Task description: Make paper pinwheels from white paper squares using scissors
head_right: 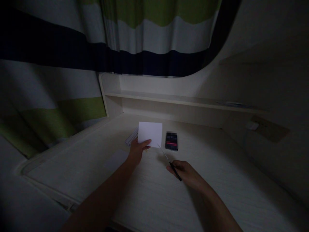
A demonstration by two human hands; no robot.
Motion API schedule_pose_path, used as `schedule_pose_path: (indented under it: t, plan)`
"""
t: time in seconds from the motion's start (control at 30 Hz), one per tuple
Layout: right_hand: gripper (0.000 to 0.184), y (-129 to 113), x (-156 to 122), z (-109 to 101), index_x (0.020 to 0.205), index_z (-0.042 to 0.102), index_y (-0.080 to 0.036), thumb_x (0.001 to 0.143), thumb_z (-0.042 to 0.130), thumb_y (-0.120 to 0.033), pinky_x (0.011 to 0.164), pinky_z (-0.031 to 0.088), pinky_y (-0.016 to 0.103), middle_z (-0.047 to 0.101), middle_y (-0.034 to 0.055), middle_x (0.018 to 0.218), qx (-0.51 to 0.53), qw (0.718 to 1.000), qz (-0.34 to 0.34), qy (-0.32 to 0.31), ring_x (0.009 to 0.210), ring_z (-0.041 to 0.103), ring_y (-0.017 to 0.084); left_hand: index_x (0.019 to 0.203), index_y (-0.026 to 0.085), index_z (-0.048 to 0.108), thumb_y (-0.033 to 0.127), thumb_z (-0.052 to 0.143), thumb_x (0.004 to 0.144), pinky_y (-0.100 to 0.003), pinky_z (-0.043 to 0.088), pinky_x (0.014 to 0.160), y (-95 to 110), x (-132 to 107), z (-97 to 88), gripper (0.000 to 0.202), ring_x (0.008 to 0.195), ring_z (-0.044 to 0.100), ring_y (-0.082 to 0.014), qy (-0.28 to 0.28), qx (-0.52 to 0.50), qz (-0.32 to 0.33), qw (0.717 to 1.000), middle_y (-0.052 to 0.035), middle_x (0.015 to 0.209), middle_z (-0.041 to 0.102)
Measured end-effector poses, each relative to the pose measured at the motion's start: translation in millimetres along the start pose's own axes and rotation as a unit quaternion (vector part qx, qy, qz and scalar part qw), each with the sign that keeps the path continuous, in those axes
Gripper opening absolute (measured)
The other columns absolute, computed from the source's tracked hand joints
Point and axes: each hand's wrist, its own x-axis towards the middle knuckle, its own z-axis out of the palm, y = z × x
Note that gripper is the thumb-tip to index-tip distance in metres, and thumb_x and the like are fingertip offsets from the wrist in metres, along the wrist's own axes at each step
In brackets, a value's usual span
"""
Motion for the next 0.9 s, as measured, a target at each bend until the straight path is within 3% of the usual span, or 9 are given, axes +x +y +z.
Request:
schedule_pose_path:
  t: [0.9]
  plan:
    - [0.043, 1.0, -0.2, 1.7, 0.056, 0.038, -0.020, 0.067, 0.052, -0.059, 0.048, 0.020, 0.024, 0.031, -0.0059, 0.052, 0.013, 1.000, 0.014, 0.005, 0.049, 0.028, 0.008, 0.092, 0.013, 0.062, 0.026, 0.070, 0.056, -0.027, 0.050, 0.060, 1.8, -3.1, 2.2, 0.040, 0.078, 0.062, -0.0202, -0.004, 0.018, -0.010, 1.000, -0.0088, 0.090, 0.066]
